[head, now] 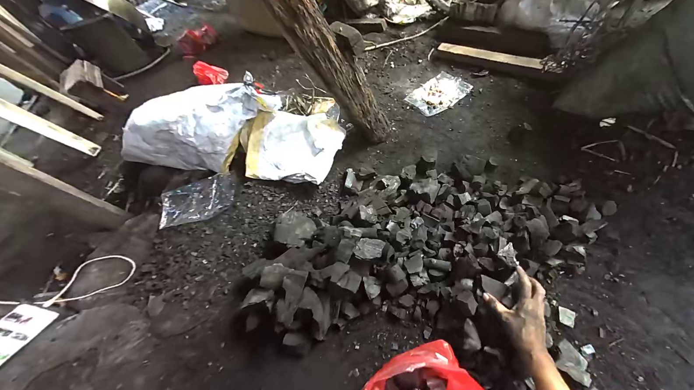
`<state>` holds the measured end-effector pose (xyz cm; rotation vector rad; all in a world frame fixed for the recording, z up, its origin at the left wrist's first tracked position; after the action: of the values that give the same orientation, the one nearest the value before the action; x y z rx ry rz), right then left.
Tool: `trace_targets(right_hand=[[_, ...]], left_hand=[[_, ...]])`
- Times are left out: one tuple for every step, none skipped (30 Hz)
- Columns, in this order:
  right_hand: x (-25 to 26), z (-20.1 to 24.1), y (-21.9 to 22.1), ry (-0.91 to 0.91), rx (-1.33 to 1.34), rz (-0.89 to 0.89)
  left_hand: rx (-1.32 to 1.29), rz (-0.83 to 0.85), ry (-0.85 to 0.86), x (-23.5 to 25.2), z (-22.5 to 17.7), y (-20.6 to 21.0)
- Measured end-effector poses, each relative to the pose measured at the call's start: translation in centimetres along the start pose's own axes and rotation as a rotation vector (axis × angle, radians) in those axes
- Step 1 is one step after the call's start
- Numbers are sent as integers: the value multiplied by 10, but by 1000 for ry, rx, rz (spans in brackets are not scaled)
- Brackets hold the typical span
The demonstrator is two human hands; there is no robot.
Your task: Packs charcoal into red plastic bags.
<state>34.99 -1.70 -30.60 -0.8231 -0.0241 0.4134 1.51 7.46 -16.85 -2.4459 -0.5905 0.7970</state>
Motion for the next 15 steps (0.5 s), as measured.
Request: trace_targets(right_hand=[[-11, -1, 9, -75, -37, -8], [-21, -1, 17, -154, -85, -1], [-29, 0, 25, -211, -136, 22], [-34, 3, 30, -232, -185, 63], [-35, 8, 32, -221, -227, 114], [-33, 15, 32, -192, -246, 161], [-29, 22, 28, -149, -242, 205], [-22, 28, 24, -93, -220, 257], [-13, 31, 19, -38, -184, 300], [-4, 31, 15, 17, -143, 341], [4, 29, 10, 60, -77, 372], [9, 24, 6, 87, 2, 392], [12, 20, 1, 112, 92, 398], [11, 17, -4, 149, 201, 384], [7, 17, -9, 197, 337, 344]], left_hand=[[24, -5, -3, 0, -3, 1], [47, -13, -6, 1, -6, 2], [66, -17, -11, 1, -9, 2], [83, -25, -14, 2, -10, 2], [92, -37, -15, 2, -12, 3], [94, -47, -16, 3, -14, 3], [95, -50, -18, 3, -15, 2], [83, -46, -21, 4, -16, 1], [59, -47, -17, 4, -15, 0], [27, -47, -11, 5, -13, -1], [-13, -44, -4, 7, -11, -1], [-54, -35, -1, 8, -8, -2], [-82, -19, -6, 9, -5, -3], [-101, -3, -14, 11, -4, -3], [-112, 11, -26, 12, -3, -4]])
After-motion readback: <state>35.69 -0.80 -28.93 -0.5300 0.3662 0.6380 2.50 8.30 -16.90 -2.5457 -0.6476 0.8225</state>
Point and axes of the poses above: each hand's wrist, its own x-axis towards the middle knuckle, its own y-axis out of the palm, z = x × y, the point moved 1 cm from there along x, towards the middle knuckle, and after that the axes turned 7 degrees about y, right-handed, at the moved point
